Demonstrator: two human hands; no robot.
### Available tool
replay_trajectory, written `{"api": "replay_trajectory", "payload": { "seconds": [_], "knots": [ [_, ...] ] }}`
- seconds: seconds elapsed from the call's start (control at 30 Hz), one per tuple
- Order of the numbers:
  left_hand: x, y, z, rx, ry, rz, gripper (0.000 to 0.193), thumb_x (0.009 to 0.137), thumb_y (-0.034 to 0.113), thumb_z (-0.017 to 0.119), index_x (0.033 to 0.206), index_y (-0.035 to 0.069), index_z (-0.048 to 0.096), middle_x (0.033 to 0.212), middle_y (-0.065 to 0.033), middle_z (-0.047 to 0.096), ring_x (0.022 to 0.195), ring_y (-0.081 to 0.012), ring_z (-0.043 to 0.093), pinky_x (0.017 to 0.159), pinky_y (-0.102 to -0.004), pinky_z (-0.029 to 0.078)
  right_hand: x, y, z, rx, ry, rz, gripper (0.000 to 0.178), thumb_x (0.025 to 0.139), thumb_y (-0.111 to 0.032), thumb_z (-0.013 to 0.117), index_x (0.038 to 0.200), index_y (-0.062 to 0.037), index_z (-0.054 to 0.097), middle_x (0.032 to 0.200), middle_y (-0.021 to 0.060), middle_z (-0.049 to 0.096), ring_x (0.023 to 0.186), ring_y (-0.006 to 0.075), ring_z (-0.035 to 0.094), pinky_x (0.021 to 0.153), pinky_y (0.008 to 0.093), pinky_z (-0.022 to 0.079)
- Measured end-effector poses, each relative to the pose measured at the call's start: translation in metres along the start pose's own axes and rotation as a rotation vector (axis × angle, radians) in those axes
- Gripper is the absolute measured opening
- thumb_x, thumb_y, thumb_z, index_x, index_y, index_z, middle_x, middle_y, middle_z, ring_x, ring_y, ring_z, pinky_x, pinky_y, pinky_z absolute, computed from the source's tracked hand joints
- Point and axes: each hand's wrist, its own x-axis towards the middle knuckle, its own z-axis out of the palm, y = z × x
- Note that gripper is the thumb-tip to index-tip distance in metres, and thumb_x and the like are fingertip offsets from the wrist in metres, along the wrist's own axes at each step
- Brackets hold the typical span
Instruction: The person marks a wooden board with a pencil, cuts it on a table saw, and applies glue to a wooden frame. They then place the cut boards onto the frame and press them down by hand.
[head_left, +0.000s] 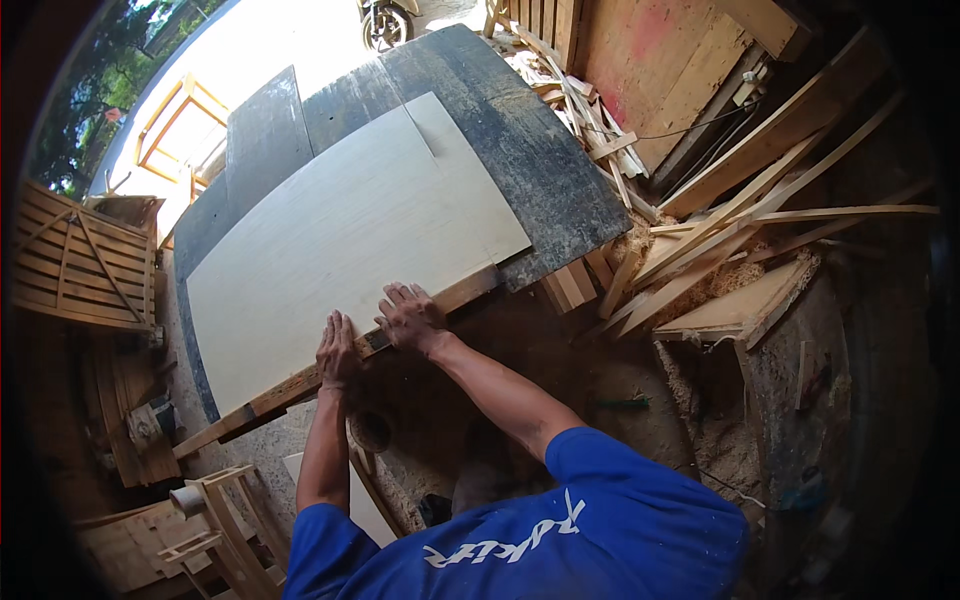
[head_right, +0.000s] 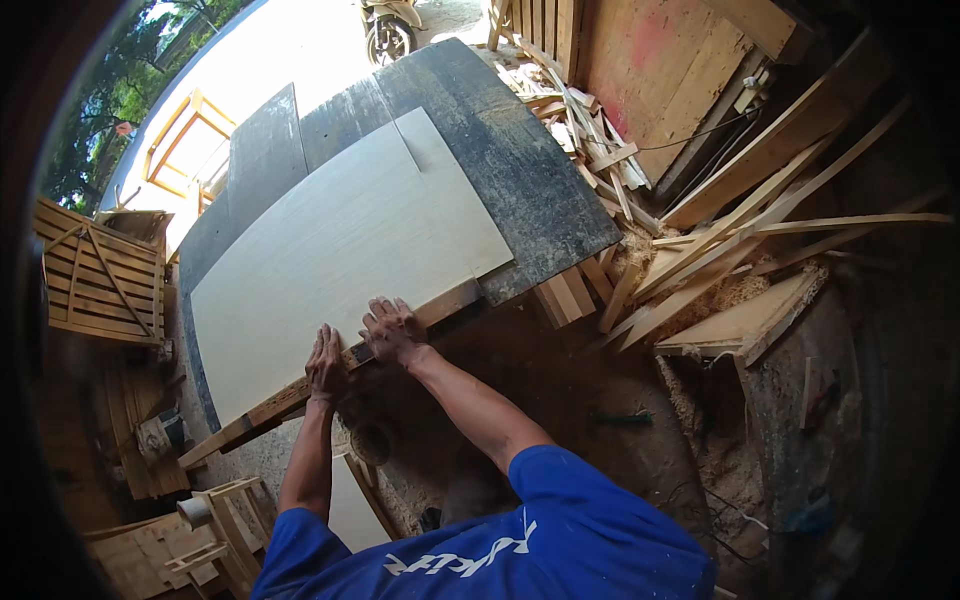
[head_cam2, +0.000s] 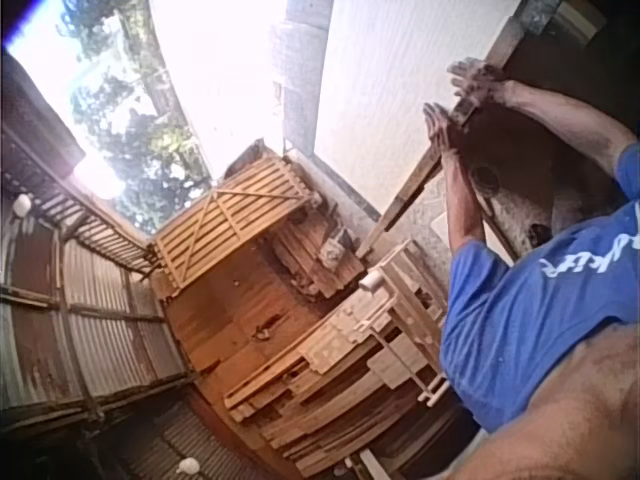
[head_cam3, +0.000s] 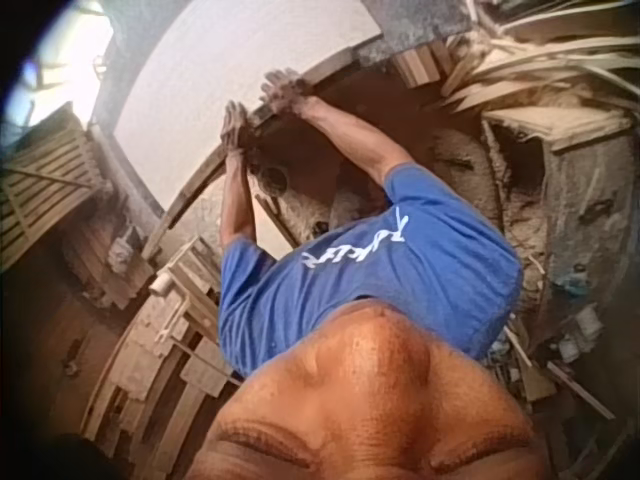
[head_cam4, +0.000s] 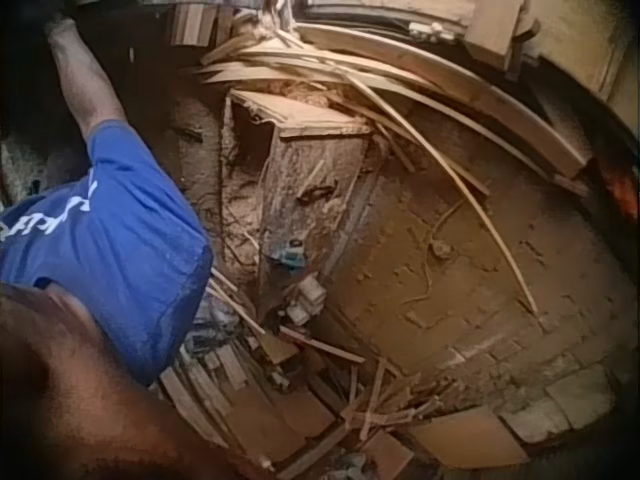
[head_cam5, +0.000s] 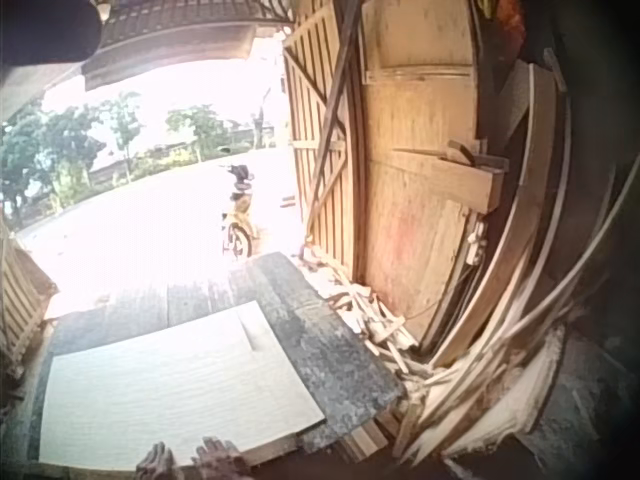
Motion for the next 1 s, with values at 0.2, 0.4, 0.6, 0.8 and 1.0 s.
{"api": "replay_trajectory", "payload": {
  "seconds": [0.2, 0.4, 0.6, 0.8, 1.0],
  "knots": [
    [0.032, -0.016, -0.003, -0.065, -0.011, -0.022, 0.082, 0.077, 0.039, 0.070, 0.138, -0.010, 0.046, 0.147, -0.0320, 0.044, 0.138, -0.0440, 0.043, 0.113, -0.0495, 0.039, 0.035, 0.012, 0.004, -0.009, -0.042, 0.015, 0.034, 0.094, -0.035, 0.058, 0.107, -0.0053, 0.065, 0.129, 0.0213, 0.060, 0.125, 0.0368, 0.054, 0.105, 0.0513, 0.043],
    [0.069, -0.038, 0.002, -0.079, -0.009, -0.024, 0.090, 0.075, 0.046, 0.074, 0.138, -0.010, 0.046, 0.146, -0.0329, 0.044, 0.137, -0.0443, 0.043, 0.113, -0.0493, 0.038, 0.075, 0.030, 0.024, 0.030, -0.026, 0.011, 0.033, 0.093, -0.034, 0.058, 0.107, -0.0049, 0.065, 0.129, 0.0221, 0.060, 0.126, 0.0370, 0.053, 0.105, 0.0527, 0.041],
    [0.114, -0.059, 0.003, -0.077, 0.004, -0.036, 0.092, 0.076, 0.054, 0.075, 0.137, -0.009, 0.047, 0.145, -0.0337, 0.044, 0.136, -0.0450, 0.045, 0.112, -0.0489, 0.039, 0.121, 0.052, 0.038, 0.007, -0.006, 0.003, 0.032, 0.092, -0.033, 0.059, 0.105, -0.0046, 0.065, 0.128, 0.0225, 0.060, 0.125, 0.0361, 0.054, 0.104, 0.0517, 0.041],
    [0.138, -0.083, 0.012, -0.051, -0.015, -0.033, 0.097, 0.073, 0.057, 0.077, 0.137, -0.009, 0.048, 0.146, -0.0329, 0.044, 0.136, -0.0436, 0.045, 0.112, -0.0475, 0.040, 0.152, 0.061, 0.040, -0.002, -0.018, -0.009, 0.033, 0.094, -0.035, 0.057, 0.105, -0.0054, 0.066, 0.128, 0.0225, 0.061, 0.124, 0.0369, 0.056, 0.103, 0.0508, 0.043],
    [0.160, -0.101, 0.020, -0.044, -0.013, -0.042, 0.098, 0.071, 0.057, 0.079, 0.138, -0.007, 0.048, 0.146, -0.0310, 0.044, 0.137, -0.0423, 0.045, 0.111, -0.0459, 0.041, 0.176, 0.071, 0.048, -0.027, -0.001, -0.026, 0.033, 0.094, -0.036, 0.056, 0.102, -0.0055, 0.067, 0.126, 0.0232, 0.062, 0.122, 0.0377, 0.056, 0.100, 0.0501, 0.043]
  ]
}}
